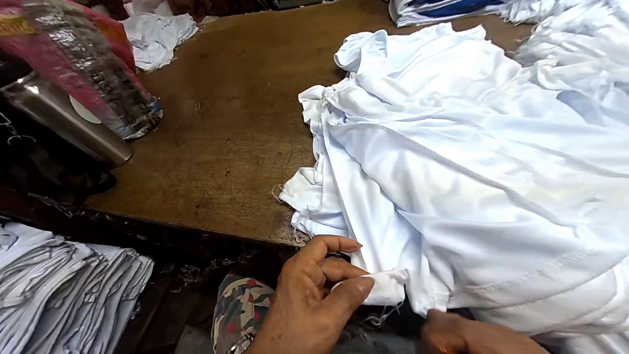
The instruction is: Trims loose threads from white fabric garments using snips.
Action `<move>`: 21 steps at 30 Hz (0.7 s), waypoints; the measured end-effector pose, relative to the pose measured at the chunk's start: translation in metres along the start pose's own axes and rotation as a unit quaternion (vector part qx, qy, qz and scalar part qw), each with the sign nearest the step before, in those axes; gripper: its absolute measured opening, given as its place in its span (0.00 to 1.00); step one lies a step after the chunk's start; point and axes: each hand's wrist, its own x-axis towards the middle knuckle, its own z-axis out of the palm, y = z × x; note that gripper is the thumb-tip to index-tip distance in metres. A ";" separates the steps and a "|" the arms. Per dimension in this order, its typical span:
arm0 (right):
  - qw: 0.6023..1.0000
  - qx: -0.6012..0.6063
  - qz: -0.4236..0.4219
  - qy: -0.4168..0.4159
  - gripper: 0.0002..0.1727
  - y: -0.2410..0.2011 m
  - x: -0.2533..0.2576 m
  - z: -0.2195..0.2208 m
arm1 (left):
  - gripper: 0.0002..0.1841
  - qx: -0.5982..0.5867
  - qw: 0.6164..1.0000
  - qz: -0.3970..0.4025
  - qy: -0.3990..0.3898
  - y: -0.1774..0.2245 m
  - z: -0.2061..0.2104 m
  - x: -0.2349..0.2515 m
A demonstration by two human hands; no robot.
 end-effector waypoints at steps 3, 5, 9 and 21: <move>0.970 -0.230 0.011 0.070 0.31 -0.003 0.001 0.000 | 0.18 0.014 1.000 0.008 -0.005 0.001 0.002 0.000; 0.940 -0.324 0.000 0.110 0.25 -0.001 0.001 -0.003 | 0.18 0.021 0.999 0.023 -0.021 0.002 0.001 0.001; 0.910 -0.394 -0.019 0.127 0.26 0.003 -0.003 -0.013 | 0.22 0.034 0.997 0.041 -0.057 0.004 -0.002 0.003; 0.885 -0.445 -0.071 0.119 0.26 0.003 0.000 -0.010 | 0.24 0.012 0.999 -0.003 -0.037 0.004 0.002 0.008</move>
